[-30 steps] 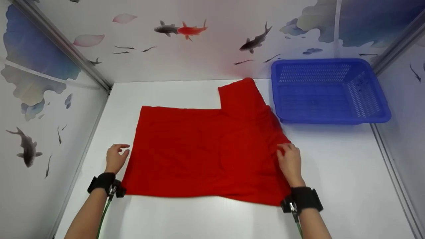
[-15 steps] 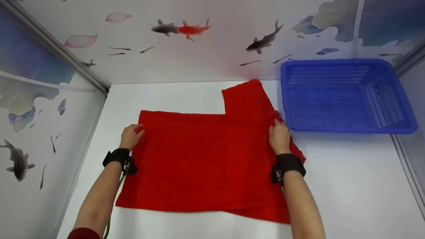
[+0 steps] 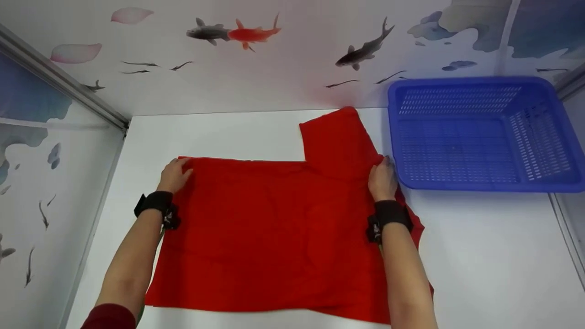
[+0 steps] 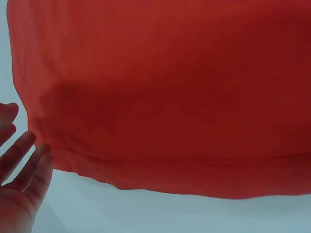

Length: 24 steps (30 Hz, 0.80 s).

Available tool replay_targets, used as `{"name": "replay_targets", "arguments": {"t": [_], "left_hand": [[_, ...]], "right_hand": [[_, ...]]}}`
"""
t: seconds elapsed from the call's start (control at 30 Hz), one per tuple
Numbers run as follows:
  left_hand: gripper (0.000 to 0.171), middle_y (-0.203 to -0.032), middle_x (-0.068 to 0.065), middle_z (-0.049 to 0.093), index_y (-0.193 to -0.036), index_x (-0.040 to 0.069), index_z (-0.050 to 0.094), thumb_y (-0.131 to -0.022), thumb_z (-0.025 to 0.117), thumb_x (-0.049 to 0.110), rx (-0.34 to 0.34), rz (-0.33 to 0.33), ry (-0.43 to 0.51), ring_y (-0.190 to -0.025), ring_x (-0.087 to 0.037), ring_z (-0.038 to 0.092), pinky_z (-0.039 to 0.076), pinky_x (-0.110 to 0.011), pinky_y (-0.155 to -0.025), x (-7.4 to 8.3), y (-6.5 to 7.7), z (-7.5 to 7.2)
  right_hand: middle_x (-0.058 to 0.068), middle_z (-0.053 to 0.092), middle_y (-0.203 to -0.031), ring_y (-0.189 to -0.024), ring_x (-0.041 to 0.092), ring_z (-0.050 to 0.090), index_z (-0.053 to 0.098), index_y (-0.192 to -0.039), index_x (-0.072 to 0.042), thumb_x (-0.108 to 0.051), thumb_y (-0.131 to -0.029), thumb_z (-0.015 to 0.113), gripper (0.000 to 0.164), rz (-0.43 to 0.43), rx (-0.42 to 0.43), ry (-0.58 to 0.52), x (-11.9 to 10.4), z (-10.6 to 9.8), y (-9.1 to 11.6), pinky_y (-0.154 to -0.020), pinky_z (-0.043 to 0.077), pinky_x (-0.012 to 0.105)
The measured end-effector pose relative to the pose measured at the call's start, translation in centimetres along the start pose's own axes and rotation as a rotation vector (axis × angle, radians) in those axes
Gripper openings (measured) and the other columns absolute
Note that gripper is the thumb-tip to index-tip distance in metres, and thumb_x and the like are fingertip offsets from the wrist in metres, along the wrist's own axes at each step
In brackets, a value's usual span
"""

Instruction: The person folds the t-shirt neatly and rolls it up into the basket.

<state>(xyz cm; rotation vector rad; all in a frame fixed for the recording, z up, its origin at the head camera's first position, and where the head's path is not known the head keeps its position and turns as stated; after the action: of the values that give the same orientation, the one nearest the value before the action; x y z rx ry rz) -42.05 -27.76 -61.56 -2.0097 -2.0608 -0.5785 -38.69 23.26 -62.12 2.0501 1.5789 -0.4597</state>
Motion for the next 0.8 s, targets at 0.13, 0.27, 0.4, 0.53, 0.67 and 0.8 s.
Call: {"name": "replay_targets", "arguments": {"t": [0.13, 0.27, 0.4, 0.53, 0.67, 0.8], "left_hand": [[0.038, -0.116, -0.028, 0.05, -0.126, -0.005, 0.048, -0.09, 0.051, 0.005, 0.008, 0.013, -0.01, -0.103, -0.043, 0.049, 0.039, -0.045, -0.089, 0.0, -0.9, 0.1], [0.035, -0.107, -0.028, 0.052, -0.122, -0.004, 0.052, -0.088, 0.052, 0.003, 0.05, 0.005, -0.027, -0.094, -0.042, 0.052, 0.043, -0.045, -0.083, -0.1, -1.6, 0.3], [0.025, -0.1, -0.027, 0.056, -0.11, -0.006, 0.059, -0.087, 0.055, 0.002, 0.115, -0.015, -0.059, -0.089, -0.041, 0.055, 0.045, -0.044, -0.078, -0.3, -1.5, 0.2], [0.014, -0.091, -0.025, 0.059, -0.094, -0.008, 0.063, -0.085, 0.056, 0.001, 0.183, -0.032, -0.065, -0.084, -0.039, 0.057, 0.047, -0.043, -0.074, -0.3, -1.3, -0.1], [0.009, -0.089, -0.023, 0.055, -0.085, -0.007, 0.062, -0.084, 0.055, -0.001, 0.219, -0.024, -0.041, -0.077, -0.039, 0.057, 0.048, -0.043, -0.069, -0.1, -1.0, -0.2], [0.009, -0.102, -0.021, 0.049, -0.082, -0.007, 0.06, -0.084, 0.054, -0.002, 0.237, 0.034, -0.012, -0.078, -0.037, 0.055, 0.047, -0.043, -0.067, 0.1, -0.4, -0.2]], "right_hand": [[0.042, 0.038, -0.12, -0.112, 0.05, 0.038, 0.027, -0.13, 0.018, -0.007, -0.095, 0.032, 0.043, 0.053, -0.02, -0.003, 0.2, 0.0, -0.5, -0.094, 0.031, 0.053], [0.039, 0.044, -0.116, -0.106, 0.048, 0.044, 0.033, -0.127, 0.016, -0.008, -0.096, 0.031, 0.04, 0.091, -0.007, -0.006, 0.4, 0.1, -0.8, -0.088, 0.037, 0.052], [0.039, 0.048, -0.11, -0.099, 0.047, 0.048, 0.036, -0.123, 0.015, -0.008, -0.095, 0.033, 0.035, 0.086, 0.034, -0.004, 0.2, 0.2, -0.5, -0.082, 0.04, 0.052], [0.039, 0.049, -0.105, -0.096, 0.049, 0.049, 0.04, -0.117, 0.014, -0.007, -0.095, 0.037, 0.031, 0.04, 0.081, 0.002, -0.1, 0.1, 0.0, -0.08, 0.039, 0.053], [0.04, 0.052, -0.095, -0.088, 0.05, 0.052, 0.044, -0.108, 0.013, -0.006, -0.094, 0.042, 0.024, -0.025, 0.155, 0.02, -0.2, 0.2, 0.6, -0.073, 0.041, 0.055], [0.039, 0.053, -0.086, -0.077, 0.051, 0.054, 0.046, -0.103, 0.013, -0.003, -0.092, 0.045, 0.02, -0.105, 0.24, 0.079, -0.2, 0.2, 1.3, -0.064, 0.042, 0.056]]}}
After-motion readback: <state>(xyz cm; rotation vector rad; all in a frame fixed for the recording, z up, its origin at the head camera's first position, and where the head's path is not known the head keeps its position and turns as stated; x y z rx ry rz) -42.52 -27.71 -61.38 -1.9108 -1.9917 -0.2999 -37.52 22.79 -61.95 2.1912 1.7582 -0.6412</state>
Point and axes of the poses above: each hand's wrist, its own y-axis away from the middle knuckle, its own z-axis out of the palm, x = y × z, the point moved 4 cm from there along -y, towards the middle knuckle
